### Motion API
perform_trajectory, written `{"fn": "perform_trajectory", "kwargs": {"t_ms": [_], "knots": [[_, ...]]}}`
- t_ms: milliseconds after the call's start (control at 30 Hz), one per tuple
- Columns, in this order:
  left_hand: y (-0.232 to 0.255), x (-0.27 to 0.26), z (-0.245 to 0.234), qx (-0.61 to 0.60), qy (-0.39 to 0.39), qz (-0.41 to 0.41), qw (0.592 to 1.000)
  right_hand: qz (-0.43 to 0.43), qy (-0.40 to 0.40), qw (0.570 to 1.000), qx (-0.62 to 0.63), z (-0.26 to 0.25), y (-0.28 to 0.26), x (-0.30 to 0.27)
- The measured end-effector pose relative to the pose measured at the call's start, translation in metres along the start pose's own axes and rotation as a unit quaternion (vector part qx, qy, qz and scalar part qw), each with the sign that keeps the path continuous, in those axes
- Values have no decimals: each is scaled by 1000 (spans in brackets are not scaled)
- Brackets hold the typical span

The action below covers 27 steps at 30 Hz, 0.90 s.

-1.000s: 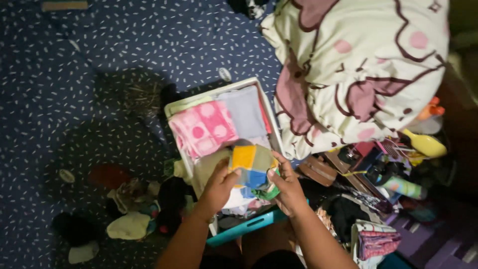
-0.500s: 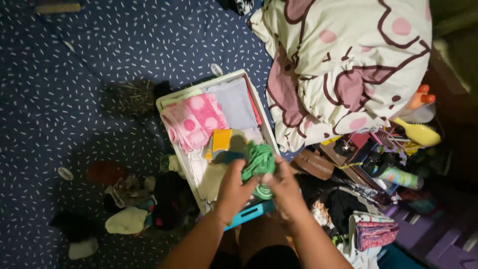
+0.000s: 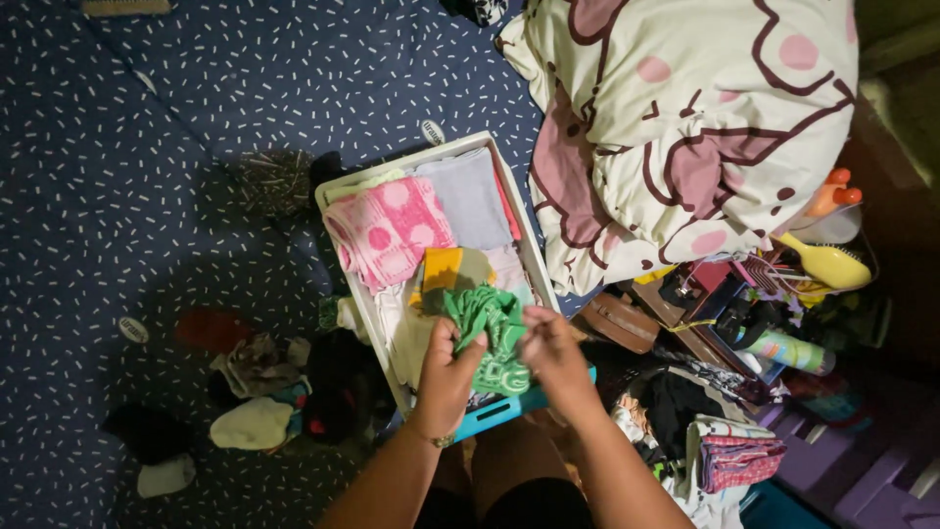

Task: Organizing and folding various clothing items and placing them into a plastic storage drawer.

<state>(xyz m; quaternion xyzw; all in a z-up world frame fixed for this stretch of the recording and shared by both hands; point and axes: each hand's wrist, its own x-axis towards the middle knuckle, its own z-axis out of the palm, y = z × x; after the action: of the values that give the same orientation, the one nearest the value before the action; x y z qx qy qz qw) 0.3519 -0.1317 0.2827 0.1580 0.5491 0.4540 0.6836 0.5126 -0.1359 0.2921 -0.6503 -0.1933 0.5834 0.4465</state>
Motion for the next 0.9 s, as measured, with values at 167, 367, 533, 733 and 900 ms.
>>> {"fn": "perform_trajectory", "kwargs": {"t_ms": [167,367,533,733,900], "knots": [[16,-3,14,131,-10,90,987,-68,-30,978,-196,-6,24,1],[7,-1,12,203,78,-34,976,-85,53,984,-148,22,-24,20],[-9,11,20,132,134,-26,982,-220,-40,918,-328,28,-13,12],[-56,15,8,322,147,70,933,-181,57,900,-393,21,7,24],[-76,34,15,456,201,139,856,-230,118,861,-437,26,27,45]]}}
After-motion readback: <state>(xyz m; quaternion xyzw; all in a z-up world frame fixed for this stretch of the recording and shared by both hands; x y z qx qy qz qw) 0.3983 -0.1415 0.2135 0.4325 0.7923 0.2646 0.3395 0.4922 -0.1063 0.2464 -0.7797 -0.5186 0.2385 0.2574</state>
